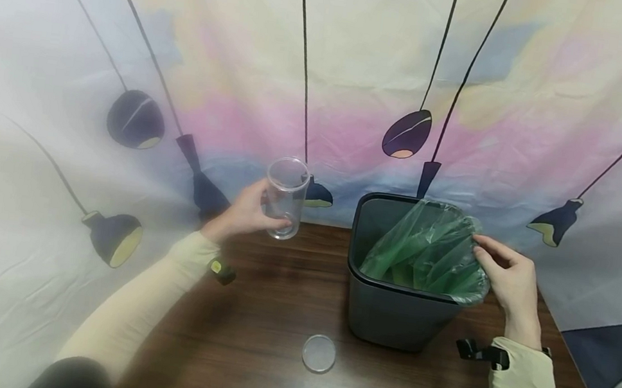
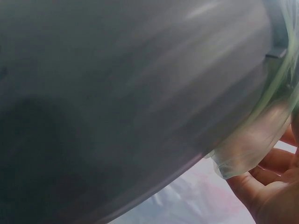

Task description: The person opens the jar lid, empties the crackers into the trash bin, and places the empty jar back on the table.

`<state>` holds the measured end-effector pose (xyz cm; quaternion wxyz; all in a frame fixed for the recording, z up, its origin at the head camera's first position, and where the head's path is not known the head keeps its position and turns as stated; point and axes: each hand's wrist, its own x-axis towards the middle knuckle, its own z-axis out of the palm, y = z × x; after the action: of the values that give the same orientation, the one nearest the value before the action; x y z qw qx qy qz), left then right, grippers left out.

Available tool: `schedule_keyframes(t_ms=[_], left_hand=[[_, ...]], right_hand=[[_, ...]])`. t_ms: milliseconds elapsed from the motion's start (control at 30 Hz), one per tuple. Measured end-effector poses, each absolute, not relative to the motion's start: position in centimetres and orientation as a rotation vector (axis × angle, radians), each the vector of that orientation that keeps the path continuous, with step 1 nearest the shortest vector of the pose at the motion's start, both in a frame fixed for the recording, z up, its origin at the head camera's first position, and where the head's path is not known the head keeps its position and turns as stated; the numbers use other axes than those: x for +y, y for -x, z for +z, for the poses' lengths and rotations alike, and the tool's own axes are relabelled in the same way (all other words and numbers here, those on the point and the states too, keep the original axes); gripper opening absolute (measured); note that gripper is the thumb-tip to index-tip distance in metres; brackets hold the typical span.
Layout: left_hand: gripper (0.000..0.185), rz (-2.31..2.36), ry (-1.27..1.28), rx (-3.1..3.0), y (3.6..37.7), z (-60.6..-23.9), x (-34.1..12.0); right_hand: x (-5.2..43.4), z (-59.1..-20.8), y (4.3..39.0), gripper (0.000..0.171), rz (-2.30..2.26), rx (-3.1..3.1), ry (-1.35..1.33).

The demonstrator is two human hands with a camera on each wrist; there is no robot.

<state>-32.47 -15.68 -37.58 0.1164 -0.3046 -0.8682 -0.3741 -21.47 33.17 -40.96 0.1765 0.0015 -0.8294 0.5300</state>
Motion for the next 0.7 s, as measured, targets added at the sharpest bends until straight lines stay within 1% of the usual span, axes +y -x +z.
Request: schedule_keyframes(t_ms=[400,600,700], left_hand=[[0.069,-1.108,0.867,-2.568,32.2,-38.4,-16.0],[0.067,-1.125,0.864,-2.571,32.1,-38.8,-16.1],[0.064,-1.130,0.855,-2.572,32.1,-38.8,-16.1]], right_hand=[[32.9,-40.9,21.4,0.043,1.457,-2.371,0.029],[33.1,-40.9,21.3,0.042,1.479,-2.370,0.024],[33.2,-40.9,21.3,0.042,1.485,-2.367,0.016]])
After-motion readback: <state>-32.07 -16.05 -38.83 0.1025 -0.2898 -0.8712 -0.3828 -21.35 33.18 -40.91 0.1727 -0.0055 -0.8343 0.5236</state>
